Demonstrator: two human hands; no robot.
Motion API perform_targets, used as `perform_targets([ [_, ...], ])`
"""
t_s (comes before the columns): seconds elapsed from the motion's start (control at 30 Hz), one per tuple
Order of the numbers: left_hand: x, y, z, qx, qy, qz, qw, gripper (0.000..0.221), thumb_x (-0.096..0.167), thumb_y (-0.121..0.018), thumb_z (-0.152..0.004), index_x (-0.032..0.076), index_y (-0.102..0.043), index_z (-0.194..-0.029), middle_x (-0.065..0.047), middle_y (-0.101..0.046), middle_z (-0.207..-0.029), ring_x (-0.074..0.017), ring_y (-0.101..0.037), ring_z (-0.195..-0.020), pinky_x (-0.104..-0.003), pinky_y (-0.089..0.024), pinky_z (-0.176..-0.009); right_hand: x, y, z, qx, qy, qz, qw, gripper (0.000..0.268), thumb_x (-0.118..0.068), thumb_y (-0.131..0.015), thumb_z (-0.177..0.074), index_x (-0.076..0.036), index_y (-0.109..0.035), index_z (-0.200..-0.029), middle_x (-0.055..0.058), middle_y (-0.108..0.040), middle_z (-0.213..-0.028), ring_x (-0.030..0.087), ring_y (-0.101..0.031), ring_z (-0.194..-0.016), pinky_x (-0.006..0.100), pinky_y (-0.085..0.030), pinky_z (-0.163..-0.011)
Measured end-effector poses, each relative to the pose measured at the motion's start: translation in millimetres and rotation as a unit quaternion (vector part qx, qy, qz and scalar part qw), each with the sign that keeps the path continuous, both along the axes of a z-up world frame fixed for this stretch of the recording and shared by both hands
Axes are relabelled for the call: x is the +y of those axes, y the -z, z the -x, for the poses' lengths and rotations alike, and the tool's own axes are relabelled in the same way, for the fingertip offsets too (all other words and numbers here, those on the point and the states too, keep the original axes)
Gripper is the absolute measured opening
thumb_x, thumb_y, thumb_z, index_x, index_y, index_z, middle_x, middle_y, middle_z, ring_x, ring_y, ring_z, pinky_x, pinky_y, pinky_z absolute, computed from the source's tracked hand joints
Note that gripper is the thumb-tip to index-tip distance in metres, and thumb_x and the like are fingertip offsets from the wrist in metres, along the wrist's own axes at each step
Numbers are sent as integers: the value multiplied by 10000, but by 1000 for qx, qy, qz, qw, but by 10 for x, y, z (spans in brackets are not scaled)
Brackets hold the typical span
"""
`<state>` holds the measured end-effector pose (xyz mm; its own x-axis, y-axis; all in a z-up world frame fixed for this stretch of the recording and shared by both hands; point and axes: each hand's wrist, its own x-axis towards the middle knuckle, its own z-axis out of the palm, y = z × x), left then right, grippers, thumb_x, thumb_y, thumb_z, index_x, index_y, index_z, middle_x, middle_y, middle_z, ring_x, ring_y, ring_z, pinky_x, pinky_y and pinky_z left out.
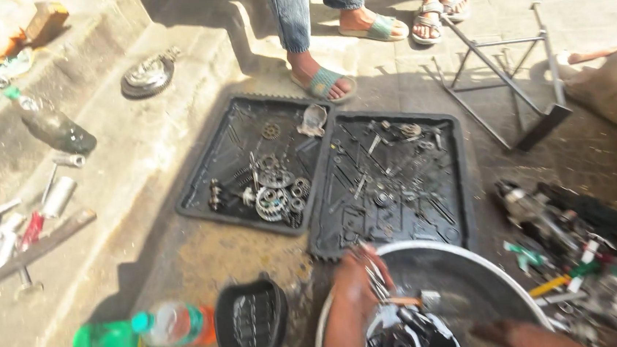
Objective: Cleaning and organizing various small engine or mechanical parts using a liquid solvent in a metal basin.
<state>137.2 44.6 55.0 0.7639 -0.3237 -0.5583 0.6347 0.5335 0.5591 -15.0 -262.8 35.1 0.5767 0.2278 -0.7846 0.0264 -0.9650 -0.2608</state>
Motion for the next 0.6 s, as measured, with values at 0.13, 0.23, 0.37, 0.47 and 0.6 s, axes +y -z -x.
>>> perform_targets([
  [0.13,775,627,-1539,-82,2,-19,996,238,284,-525,-996,80,-580,-887,-158,-584,-644,-312,-613,-516,-461,-532,-463,-440,915,-194,6,5,-4,1000,698,-534,-636,-1022,-278,-356,-1607,156,-398,-1563,326,-445,-1422,469,-354,-1165],
  [0.23,1352,745,-2397,37,-81,-162,983,153,175,-529,-931,143,-631,-1040,-105,-631,-802,-269,-633,-595,-466,-533,-482,-720,693,-86,26,23,6,999,686,-513,-620,-1025,-281,-347,-1610,142,-407,-1560,313,-463,-1411,456,-369,-1161],
  [0.37,1922,943,-3061,-42,-5,-530,847,163,212,-620,-983,73,-653,-1061,-156,-676,-862,-303,-682,-667,-458,-521,-472,-887,620,-129,55,36,13,998,672,-484,-598,-1028,-286,-336,-1615,123,-419,-1555,295,-487,-1398,439,-389,-1155],
  [0.47,2303,1327,-3526,-111,-30,-609,785,210,157,-681,-922,23,-673,-1083,-178,-712,-867,-303,-690,-716,-415,-506,-525,-740,370,-144,87,48,7,995,663,-462,-583,-1031,-290,-328,-1618,109,-428,-1552,281,-504,-1387,425,-404,-1150],
  [0.6,2518,1380,-3891,-229,-126,-594,761,665,305,-953,-833,6,-555,-1274,-172,-642,-1251,-273,-601,-1142,-388,-471,-982,-1180,923,701,132,73,4,989,652,-433,-562,-1035,-294,-317,-1622,89,-439,-1548,263,-527,-1374,407,-424,-1144],
])
